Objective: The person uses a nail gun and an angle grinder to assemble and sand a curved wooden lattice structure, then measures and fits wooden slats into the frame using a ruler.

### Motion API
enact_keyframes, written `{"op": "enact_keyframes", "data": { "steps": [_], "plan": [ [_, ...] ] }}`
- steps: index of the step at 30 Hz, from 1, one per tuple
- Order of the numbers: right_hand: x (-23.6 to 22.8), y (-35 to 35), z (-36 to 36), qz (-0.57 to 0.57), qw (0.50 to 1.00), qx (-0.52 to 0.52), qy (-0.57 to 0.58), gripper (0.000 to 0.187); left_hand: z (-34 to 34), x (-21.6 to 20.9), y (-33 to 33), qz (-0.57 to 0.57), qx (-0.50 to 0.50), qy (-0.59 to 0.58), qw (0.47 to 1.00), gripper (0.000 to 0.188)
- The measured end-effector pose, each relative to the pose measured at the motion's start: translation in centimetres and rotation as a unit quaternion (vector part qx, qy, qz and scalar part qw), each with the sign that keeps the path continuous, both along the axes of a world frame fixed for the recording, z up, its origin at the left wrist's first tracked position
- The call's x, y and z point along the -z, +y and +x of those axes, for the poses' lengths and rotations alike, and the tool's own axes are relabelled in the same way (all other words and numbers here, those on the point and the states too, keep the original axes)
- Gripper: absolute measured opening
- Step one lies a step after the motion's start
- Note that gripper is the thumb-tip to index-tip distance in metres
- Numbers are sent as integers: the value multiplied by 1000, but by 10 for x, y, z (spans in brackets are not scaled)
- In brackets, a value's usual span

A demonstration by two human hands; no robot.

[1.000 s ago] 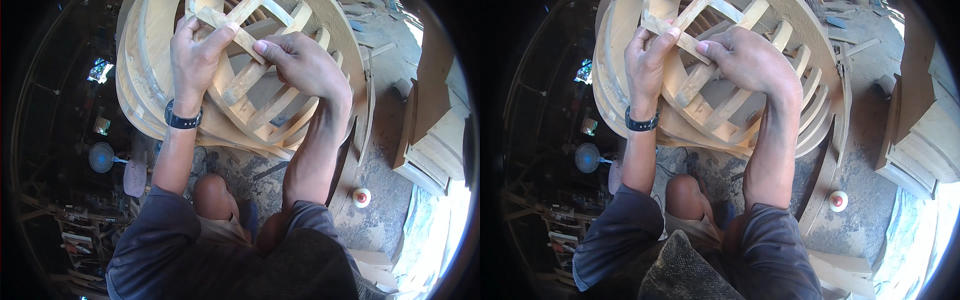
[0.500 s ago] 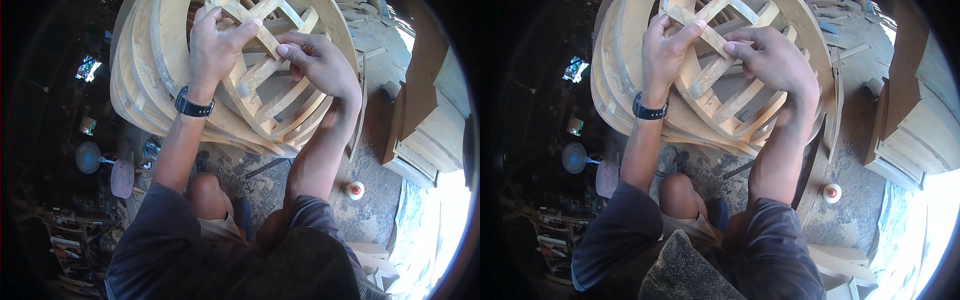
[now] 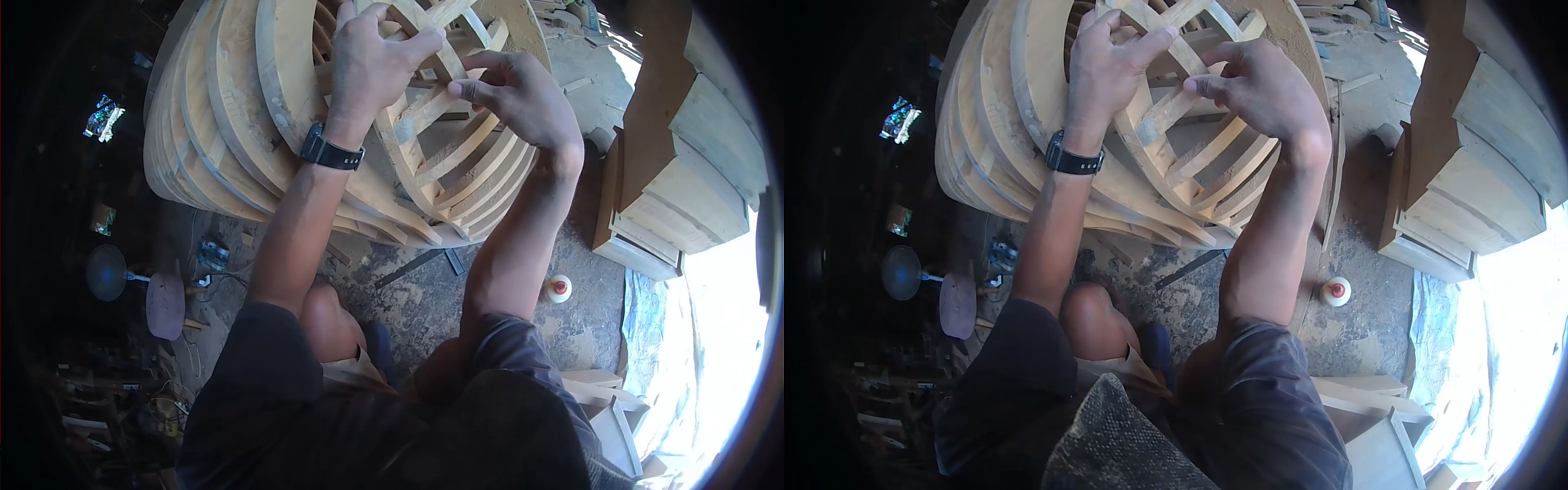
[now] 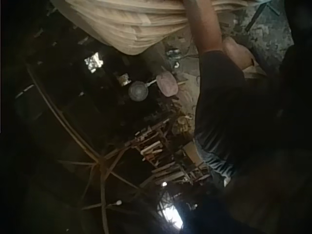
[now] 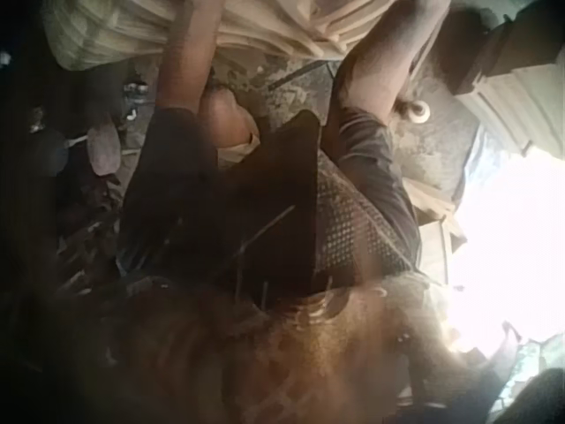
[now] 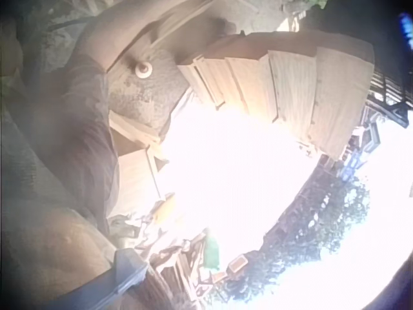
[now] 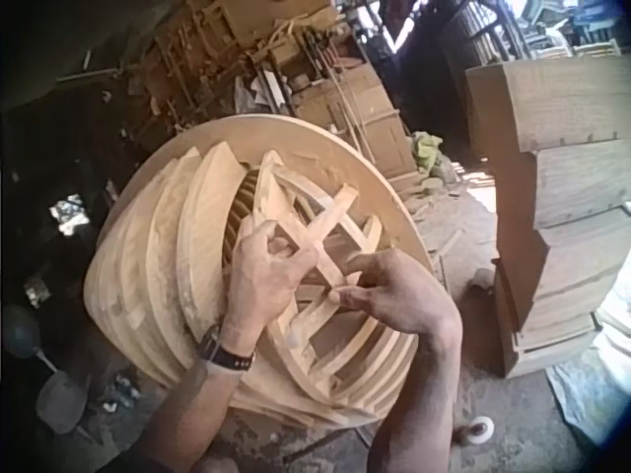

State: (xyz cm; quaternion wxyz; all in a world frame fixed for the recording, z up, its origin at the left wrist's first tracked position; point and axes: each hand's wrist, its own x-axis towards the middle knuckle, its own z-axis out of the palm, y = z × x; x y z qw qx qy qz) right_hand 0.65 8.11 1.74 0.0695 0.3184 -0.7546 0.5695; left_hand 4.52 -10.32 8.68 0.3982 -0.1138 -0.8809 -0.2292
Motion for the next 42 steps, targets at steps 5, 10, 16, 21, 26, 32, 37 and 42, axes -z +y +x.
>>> {"op": "enact_keyframes", "data": {
  "steps": [5, 10, 16, 21, 26, 32, 37, 42],
  "plan": [
    [-12, -12, 9, 60, 997, 26, -49, 34, -1, 4, -4, 13, -1, 4, 1000, 48],
    [-7, -10, 2, 78, 996, 30, -29, 36, -3, 3, -1, 48, -20, -2, 999, 51],
    [-2, -11, 3, 61, 997, 24, -34, 35, -2, 2, -3, 81, 12, -57, 995, 48],
    [-5, -10, 3, 74, 997, 16, -23, 32, -3, 4, -2, 21, -2, 25, 999, 46],
    [-12, -10, 8, 105, 993, 35, -39, 32, -3, 5, -1, 39, 13, 40, 998, 47],
    [-13, -21, -2, -83, 975, 200, 54, 38, 2, 1, -2, 35, -3, 18, 999, 48],
    [2, -49, -22, -108, 943, 240, 205, 35, -4, 7, -6, 36, 6, 28, 999, 47],
    [5, -40, -23, -32, 950, 286, 119, 41, -6, 5, 1, 29, 6, 28, 999, 51]
  ]
}}
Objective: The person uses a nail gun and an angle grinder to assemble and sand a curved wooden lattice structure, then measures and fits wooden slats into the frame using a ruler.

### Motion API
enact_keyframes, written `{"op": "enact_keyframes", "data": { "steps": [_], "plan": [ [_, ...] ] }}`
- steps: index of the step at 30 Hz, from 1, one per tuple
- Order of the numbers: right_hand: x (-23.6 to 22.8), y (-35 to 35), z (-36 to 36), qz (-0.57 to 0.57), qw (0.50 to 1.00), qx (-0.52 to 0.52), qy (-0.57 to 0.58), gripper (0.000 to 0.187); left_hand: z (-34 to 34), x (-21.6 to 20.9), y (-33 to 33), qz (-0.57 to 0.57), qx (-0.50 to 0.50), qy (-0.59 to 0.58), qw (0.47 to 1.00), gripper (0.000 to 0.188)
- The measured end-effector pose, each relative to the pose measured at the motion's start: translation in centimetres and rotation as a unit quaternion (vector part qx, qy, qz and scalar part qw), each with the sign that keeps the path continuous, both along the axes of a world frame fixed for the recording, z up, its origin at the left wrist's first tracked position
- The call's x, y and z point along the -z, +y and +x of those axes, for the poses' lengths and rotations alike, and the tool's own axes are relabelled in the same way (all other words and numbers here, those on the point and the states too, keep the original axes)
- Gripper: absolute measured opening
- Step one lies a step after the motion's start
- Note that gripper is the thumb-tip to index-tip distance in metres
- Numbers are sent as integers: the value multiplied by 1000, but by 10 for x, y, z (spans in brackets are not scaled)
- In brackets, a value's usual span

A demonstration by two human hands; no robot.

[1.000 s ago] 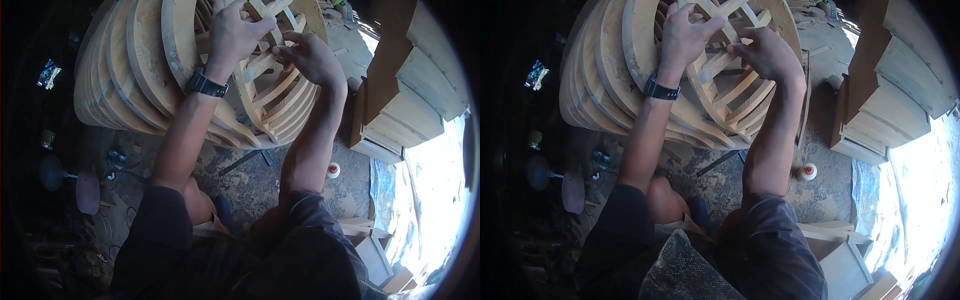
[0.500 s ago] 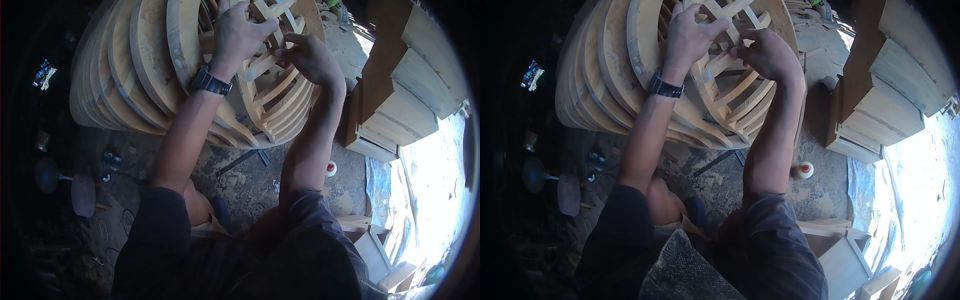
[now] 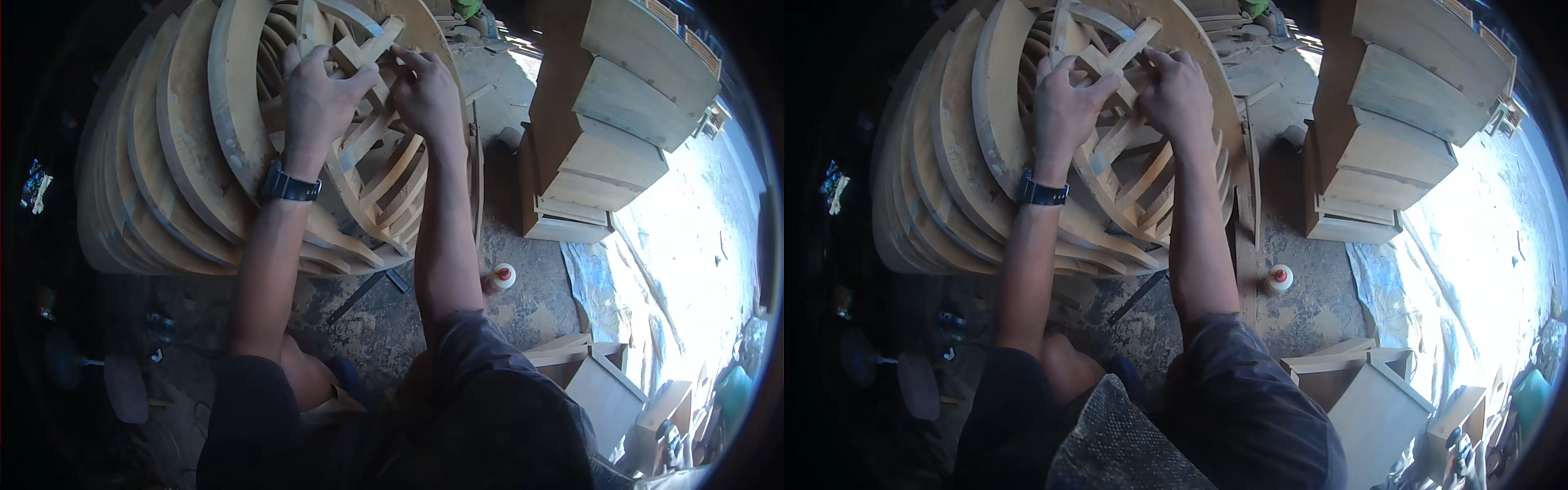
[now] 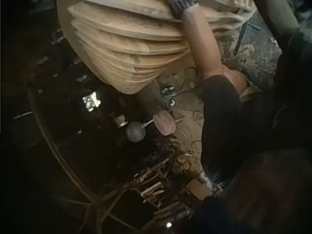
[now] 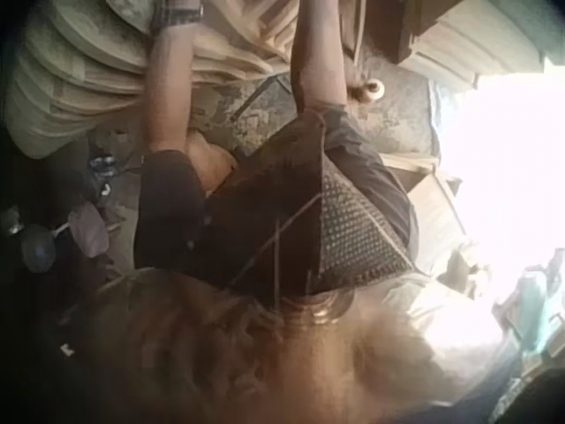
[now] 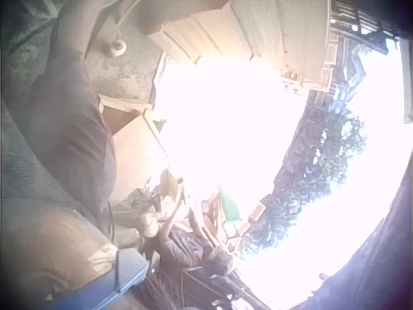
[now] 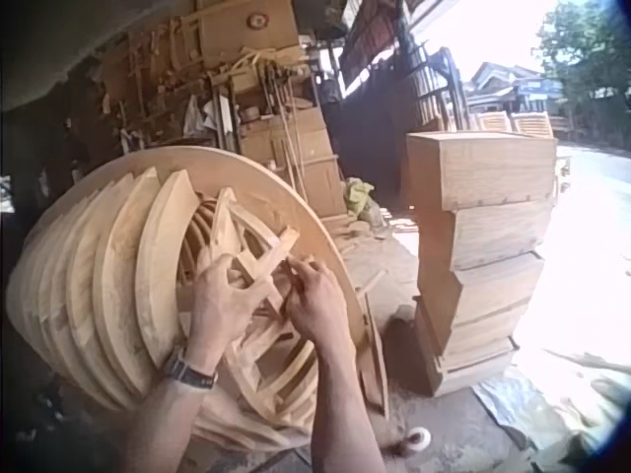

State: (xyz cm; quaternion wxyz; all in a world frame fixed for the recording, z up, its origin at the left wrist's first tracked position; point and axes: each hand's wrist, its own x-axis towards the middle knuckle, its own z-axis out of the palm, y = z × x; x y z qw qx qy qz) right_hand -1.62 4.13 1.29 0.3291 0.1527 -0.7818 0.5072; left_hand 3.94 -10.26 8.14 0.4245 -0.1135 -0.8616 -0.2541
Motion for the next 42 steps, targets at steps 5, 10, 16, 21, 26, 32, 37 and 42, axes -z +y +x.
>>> {"op": "enact_keyframes", "data": {
  "steps": [5, 10, 16, 21, 26, 32, 37, 42],
  "plan": [
    [-3, -14, 12, -37, 999, -19, -14, 49, 3, 2, -10, 12, -16, -64, 998, 62],
    [-16, 12, 21, 30, 998, 23, -47, 39, -5, 5, -3, -19, -34, -31, 999, 65],
    [-23, 24, 29, 26, 991, -97, -92, 34, 4, -2, -15, 18, -10, -47, 999, 63],
    [-11, 56, 16, -40, 999, -4, -29, 35, -4, 1, -5, 9, -7, -43, 999, 61],
    [-9, 65, 15, -78, 995, -13, -62, 32, 0, 4, -13, 0, 4, -19, 1000, 53],
    [-13, 69, 20, -68, 993, -36, -88, 36, 0, 3, -10, -4, 8, -1, 1000, 52],
    [-18, 68, 26, -29, 996, -44, -77, 33, 1, 4, -13, -29, -8, -27, 999, 67],
    [-13, 67, 23, 33, 989, -131, -67, 40, -4, 3, -17, -46, -16, -35, 998, 64]
  ]
}}
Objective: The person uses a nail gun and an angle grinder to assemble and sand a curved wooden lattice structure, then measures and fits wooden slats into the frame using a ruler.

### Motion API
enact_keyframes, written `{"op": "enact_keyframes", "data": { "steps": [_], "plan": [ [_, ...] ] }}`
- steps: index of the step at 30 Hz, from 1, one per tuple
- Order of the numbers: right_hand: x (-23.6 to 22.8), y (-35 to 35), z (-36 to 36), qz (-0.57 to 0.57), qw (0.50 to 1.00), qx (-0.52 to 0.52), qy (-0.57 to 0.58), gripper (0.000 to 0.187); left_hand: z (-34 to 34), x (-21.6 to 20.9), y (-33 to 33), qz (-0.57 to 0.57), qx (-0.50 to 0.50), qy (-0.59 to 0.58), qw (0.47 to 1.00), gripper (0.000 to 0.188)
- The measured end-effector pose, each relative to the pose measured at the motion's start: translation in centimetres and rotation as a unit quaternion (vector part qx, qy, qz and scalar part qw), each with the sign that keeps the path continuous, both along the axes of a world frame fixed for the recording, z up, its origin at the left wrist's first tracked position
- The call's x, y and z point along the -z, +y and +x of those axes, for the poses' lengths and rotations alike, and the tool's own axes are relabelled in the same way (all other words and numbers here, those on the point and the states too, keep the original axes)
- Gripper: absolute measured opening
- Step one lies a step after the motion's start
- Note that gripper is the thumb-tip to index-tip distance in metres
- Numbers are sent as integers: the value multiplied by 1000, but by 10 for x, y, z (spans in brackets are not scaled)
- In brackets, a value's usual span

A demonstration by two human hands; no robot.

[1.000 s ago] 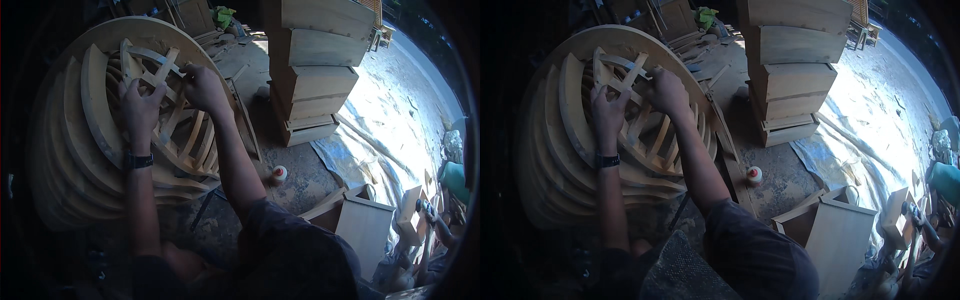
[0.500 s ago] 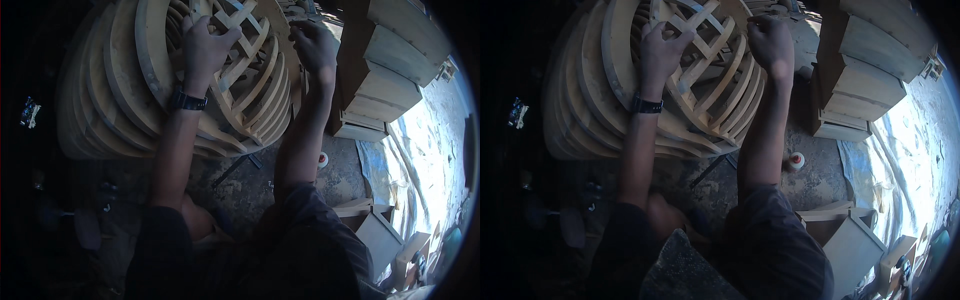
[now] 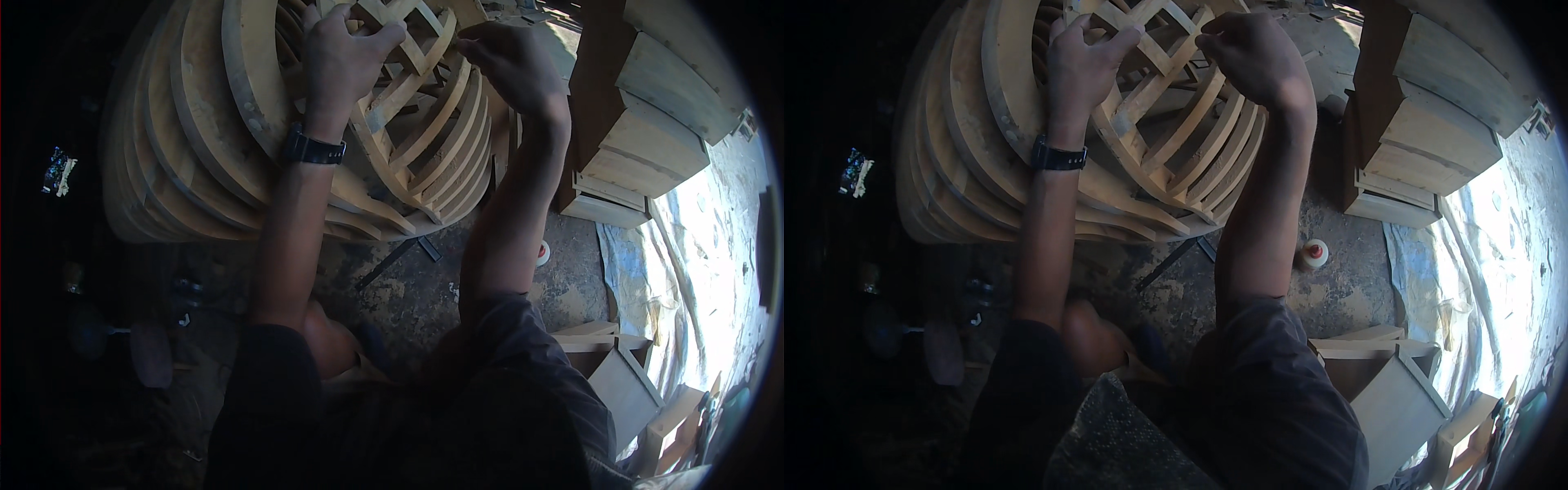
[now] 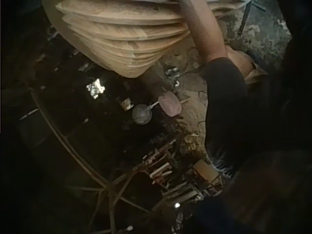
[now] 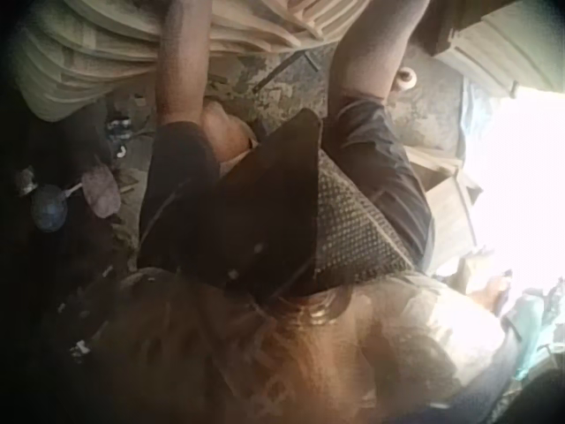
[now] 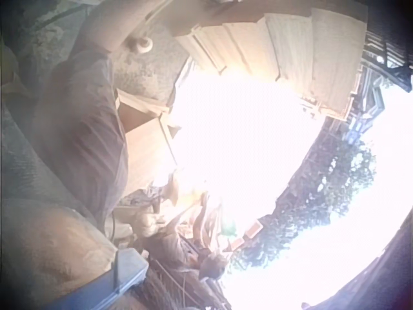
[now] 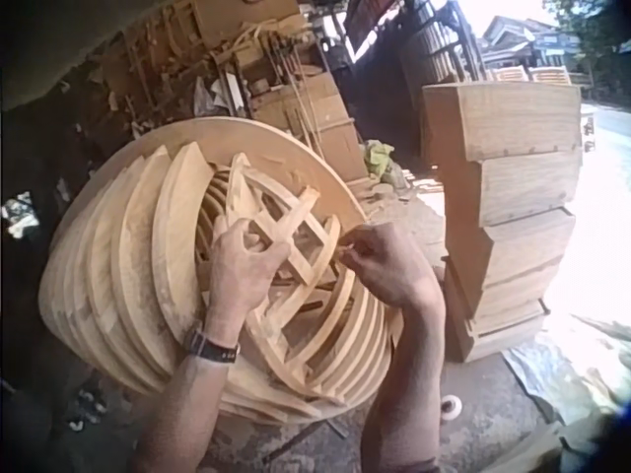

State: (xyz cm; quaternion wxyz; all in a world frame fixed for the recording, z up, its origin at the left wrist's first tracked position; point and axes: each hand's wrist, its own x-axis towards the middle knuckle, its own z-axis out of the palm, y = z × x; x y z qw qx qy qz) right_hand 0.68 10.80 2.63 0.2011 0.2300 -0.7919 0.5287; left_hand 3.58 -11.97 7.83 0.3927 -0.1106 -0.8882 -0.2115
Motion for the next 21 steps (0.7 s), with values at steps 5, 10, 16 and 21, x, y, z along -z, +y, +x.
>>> {"op": "enact_keyframes", "data": {
  "steps": [5, 10, 16, 21],
  "plan": [
    [0, -20, 9, 34, 998, -44, -8, 44, -2, 4, -4, 19, 7, 3, 1000, 66],
    [-13, -31, 14, 95, 989, -86, -67, 43, 3, -2, 4, 28, -15, -11, 999, 71],
    [1, -39, 4, 55, 991, -104, -64, 39, 7, -6, 7, 4, -37, -36, 999, 83],
    [7, -36, -2, 55, 989, -127, -46, 42, 11, -7, 18, 67, -4, 1, 998, 45]
  ]
}}
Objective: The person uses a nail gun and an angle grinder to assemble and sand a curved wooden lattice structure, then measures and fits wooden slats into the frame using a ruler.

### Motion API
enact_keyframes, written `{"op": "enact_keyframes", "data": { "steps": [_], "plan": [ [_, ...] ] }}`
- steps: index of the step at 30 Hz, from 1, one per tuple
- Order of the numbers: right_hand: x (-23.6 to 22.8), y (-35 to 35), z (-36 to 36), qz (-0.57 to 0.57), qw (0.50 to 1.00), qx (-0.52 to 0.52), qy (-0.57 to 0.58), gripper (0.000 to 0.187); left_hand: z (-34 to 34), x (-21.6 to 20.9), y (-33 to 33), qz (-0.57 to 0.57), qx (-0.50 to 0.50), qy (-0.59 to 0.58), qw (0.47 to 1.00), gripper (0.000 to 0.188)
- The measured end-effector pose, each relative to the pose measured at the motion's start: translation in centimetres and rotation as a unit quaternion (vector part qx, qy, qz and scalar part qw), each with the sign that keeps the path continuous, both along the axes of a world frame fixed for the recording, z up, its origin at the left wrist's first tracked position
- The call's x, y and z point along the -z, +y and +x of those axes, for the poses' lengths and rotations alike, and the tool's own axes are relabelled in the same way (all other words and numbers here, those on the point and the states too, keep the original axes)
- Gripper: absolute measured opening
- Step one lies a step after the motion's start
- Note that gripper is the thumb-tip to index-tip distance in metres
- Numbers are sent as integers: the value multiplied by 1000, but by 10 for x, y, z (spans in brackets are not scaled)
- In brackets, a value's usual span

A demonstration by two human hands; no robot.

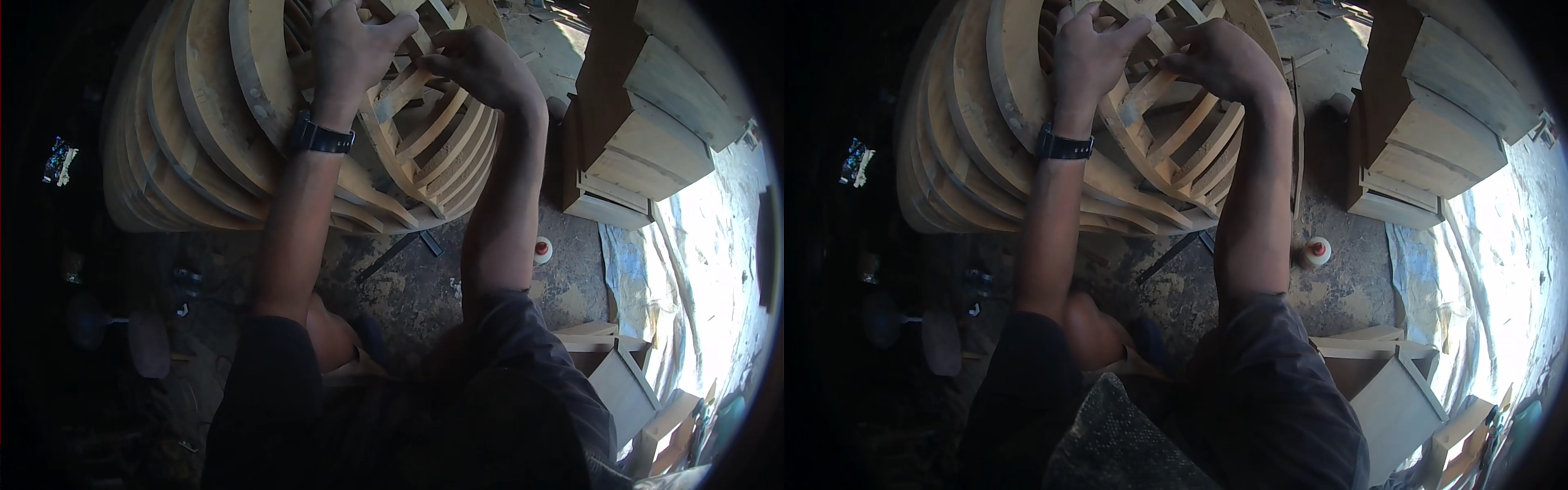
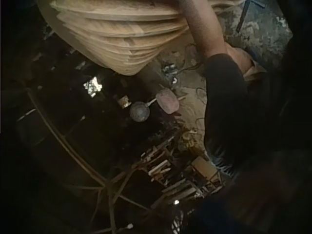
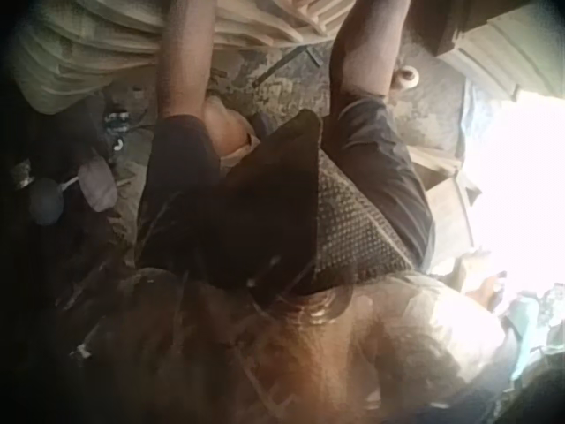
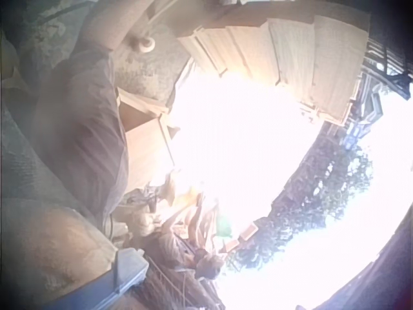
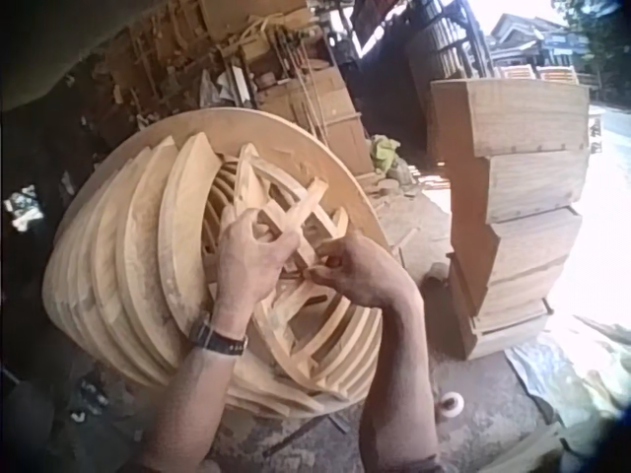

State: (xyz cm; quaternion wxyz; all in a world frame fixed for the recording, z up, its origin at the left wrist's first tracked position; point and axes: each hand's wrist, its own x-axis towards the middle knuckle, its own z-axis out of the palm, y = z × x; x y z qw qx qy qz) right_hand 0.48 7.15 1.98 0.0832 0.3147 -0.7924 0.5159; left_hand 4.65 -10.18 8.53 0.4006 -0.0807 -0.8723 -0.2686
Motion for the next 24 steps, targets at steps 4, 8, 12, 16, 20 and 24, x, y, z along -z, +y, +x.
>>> {"op": "enact_keyframes", "data": {
  "steps": [4, 8, 12, 16, 20, 24],
  "plan": [
    [-1, 2, 5, 10, 1000, 14, 15, 42, -4, 3, -3, 21, 31, -15, 999, 48],
    [-3, 12, 1, 4, 999, 39, 28, 41, -7, 7, -3, -23, 5, 46, 999, 52],
    [-37, 19, 27, -12, 993, 118, -6, 36, 0, 2, -3, 17, 33, -11, 999, 52],
    [-25, 2, 19, -61, 984, 168, 5, 44, -5, 5, -5, -38, 11, 54, 998, 50],
    [4, -2, -8, -53, 967, 176, 175, 47, -7, 6, 1, -9, 38, 45, 998, 49],
    [-4, 3, -2, -7, 984, 151, 97, 39, -2, 4, -2, 6, 24, 20, 1000, 50]
  ]
}}
